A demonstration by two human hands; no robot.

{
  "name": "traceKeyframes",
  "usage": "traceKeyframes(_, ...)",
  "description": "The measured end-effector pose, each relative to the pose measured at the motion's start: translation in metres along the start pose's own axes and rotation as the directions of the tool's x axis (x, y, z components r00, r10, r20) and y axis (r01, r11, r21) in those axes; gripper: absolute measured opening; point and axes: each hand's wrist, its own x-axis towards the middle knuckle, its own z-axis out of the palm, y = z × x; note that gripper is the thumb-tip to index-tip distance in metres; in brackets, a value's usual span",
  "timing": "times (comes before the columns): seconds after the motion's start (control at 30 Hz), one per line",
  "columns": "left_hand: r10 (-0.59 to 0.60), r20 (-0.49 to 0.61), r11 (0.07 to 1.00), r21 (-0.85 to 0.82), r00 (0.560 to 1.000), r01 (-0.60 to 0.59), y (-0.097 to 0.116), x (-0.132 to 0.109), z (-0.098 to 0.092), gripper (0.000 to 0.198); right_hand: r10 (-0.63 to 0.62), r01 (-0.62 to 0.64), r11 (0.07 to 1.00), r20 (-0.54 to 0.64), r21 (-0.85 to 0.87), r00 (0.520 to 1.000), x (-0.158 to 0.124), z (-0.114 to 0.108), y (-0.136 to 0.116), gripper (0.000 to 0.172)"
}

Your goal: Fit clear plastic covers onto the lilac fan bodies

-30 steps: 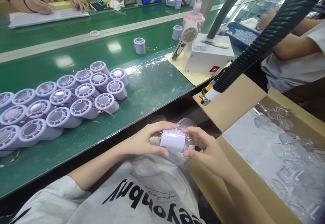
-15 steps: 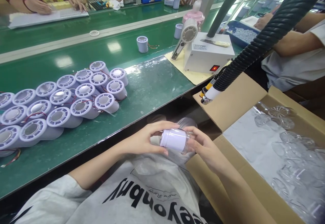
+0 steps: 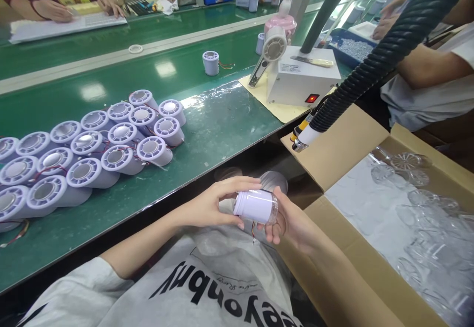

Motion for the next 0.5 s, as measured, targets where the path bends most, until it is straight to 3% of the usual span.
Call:
traceKeyframes(0.1, -0.057, -0.018, 0.998, 0.035, 0.998, 0.057, 0.003, -0.001, 0.002, 0.069, 0.103, -0.103, 0.995, -0.004, 0.016, 0.995, 0.0, 0.001, 0.002, 0.079)
traceKeyframes(0.17, -0.113, -0.02, 0.993, 0.022, 0.993, 0.114, 0.007, -0.002, 0.004, 0.065, 0.087, -0.087, 0.996, 0.004, -0.022, 0.996, 0.0, 0.0, 0.005, 0.081)
traceKeyframes(0.23, -0.165, -0.024, 0.985, -0.045, 0.986, 0.164, 0.01, -0.003, 0.006, 0.062, -0.05, 0.052, 0.994, 0.017, -0.1, 0.999, 0.0, -0.002, 0.01, 0.078)
traceKeyframes(0.27, -0.19, -0.031, 0.978, -0.092, 0.981, 0.187, 0.011, -0.003, 0.007, 0.062, -0.176, 0.178, 0.972, 0.025, -0.154, 0.984, 0.0, -0.004, 0.012, 0.074)
traceKeyframes(0.3, -0.213, -0.039, 0.968, -0.142, 0.976, 0.206, 0.011, -0.004, 0.007, 0.061, -0.331, 0.33, 0.916, 0.035, -0.228, 0.943, -0.001, -0.006, 0.014, 0.07)
traceKeyframes(0.33, -0.235, -0.046, 0.956, -0.191, 0.971, 0.223, 0.012, -0.004, 0.008, 0.06, -0.493, 0.482, 0.813, 0.055, -0.327, 0.868, -0.003, -0.008, 0.015, 0.068)
traceKeyframes(0.4, -0.285, -0.043, 0.929, -0.258, 0.957, 0.265, 0.012, -0.005, 0.008, 0.061, -0.747, 0.693, 0.465, 0.176, -0.551, 0.641, -0.006, -0.012, 0.016, 0.063)
traceKeyframes(0.43, -0.311, -0.032, 0.916, -0.275, 0.95, 0.291, 0.012, -0.005, 0.007, 0.061, -0.799, 0.721, 0.279, 0.263, -0.634, 0.54, -0.008, -0.014, 0.016, 0.059)
traceKeyframes(0.47, -0.332, -0.016, 0.907, -0.281, 0.943, 0.314, 0.012, -0.005, 0.006, 0.062, -0.806, 0.714, 0.148, 0.334, -0.685, 0.488, -0.01, -0.016, 0.015, 0.055)
traceKeyframes(0.5, -0.344, 0.0, 0.903, -0.274, 0.939, 0.331, 0.013, -0.005, 0.006, 0.064, -0.796, 0.7, 0.099, 0.366, -0.707, 0.482, -0.011, -0.017, 0.014, 0.051)
